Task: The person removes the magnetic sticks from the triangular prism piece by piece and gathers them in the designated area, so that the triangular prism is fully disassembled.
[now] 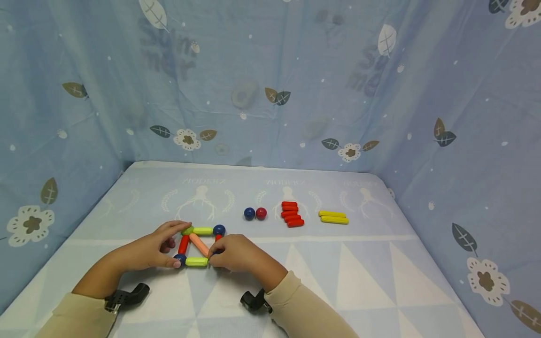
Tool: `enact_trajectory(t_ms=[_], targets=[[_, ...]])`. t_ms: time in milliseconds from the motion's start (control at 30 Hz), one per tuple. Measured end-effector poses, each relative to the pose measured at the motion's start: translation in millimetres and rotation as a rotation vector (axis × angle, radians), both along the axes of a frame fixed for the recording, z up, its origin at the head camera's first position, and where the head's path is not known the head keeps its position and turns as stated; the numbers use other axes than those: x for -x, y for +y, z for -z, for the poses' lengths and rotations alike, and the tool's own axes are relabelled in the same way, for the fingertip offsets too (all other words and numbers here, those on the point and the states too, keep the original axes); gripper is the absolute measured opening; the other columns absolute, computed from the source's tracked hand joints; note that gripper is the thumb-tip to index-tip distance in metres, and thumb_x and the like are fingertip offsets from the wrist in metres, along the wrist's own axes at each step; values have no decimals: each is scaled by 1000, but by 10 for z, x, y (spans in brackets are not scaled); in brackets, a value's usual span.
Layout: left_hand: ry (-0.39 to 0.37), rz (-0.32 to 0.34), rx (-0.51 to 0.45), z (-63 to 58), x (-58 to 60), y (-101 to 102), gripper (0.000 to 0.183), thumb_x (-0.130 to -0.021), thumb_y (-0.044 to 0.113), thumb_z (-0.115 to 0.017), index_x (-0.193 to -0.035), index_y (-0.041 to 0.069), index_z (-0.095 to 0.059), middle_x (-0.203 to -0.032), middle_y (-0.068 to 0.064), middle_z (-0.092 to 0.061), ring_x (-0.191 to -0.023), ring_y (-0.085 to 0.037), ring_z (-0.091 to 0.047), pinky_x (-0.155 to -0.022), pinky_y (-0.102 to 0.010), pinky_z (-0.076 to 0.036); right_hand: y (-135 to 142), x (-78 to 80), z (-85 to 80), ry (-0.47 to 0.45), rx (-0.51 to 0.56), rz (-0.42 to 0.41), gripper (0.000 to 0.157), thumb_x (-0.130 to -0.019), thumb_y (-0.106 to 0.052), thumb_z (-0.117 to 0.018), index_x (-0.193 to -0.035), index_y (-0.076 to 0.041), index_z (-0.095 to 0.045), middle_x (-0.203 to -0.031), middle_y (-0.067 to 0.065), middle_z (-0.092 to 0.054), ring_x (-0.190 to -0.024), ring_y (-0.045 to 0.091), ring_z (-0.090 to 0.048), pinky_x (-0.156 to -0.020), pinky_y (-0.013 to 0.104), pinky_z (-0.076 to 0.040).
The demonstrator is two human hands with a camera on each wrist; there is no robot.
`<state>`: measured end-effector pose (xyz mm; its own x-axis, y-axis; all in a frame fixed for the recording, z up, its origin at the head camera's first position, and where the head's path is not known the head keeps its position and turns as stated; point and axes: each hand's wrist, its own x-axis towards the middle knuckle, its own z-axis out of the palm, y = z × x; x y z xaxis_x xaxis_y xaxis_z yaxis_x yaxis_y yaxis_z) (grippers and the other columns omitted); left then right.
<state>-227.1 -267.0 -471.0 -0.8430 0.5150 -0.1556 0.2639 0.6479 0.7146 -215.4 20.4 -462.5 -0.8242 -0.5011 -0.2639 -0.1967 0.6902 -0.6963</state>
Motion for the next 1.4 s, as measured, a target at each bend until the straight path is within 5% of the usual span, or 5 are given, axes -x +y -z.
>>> enact_trajectory(t_ms=[333, 600, 867, 1400], targets=[[-10, -5, 13, 4, 10, 7, 108, -82, 47, -89, -166, 21, -28, -167, -12, -21, -115, -25, -52, -99, -46, -51, 110, 90, 36, -120, 128, -4, 19, -94, -20, -65, -98, -26, -82, -95, -6, -71, -78, 13, -68, -75, 29, -53], [-2, -8, 14, 11, 9, -3, 108, -82, 47, -89, -166, 21, -28, -168, -13, -20, -117, -26, -52, -101, -49, -51, 152, 102, 48, -314, 289, -27, 17, -97, -17, -68, -105, -16, -83, -100, 0, -74, -78, 12, -71, -77, 27, -59], [2, -12, 13, 25, 17, 3, 109, -81, 47, -90, -166, 19, -28, -166, -13, -21, -114, -25, -52, -97, -45, -52, 285, 147, 27, -271, 325, -18, 20, -97, -16, -69, -114, -19, -79, -107, 2, -71, -89, 16, -71, -81, 30, -58], [-3, -20, 9, 24, 8, 5, 109, -80, 45, -91, -166, 21, -29, -165, -11, -23, -113, -24, -53, -96, -43, -52, 654, 331, 44, -16, 227, 340, 30, -95, -25, -78, -123, -20, -70, -120, 4, -68, -93, 20, -70, -83, 35, -60]])
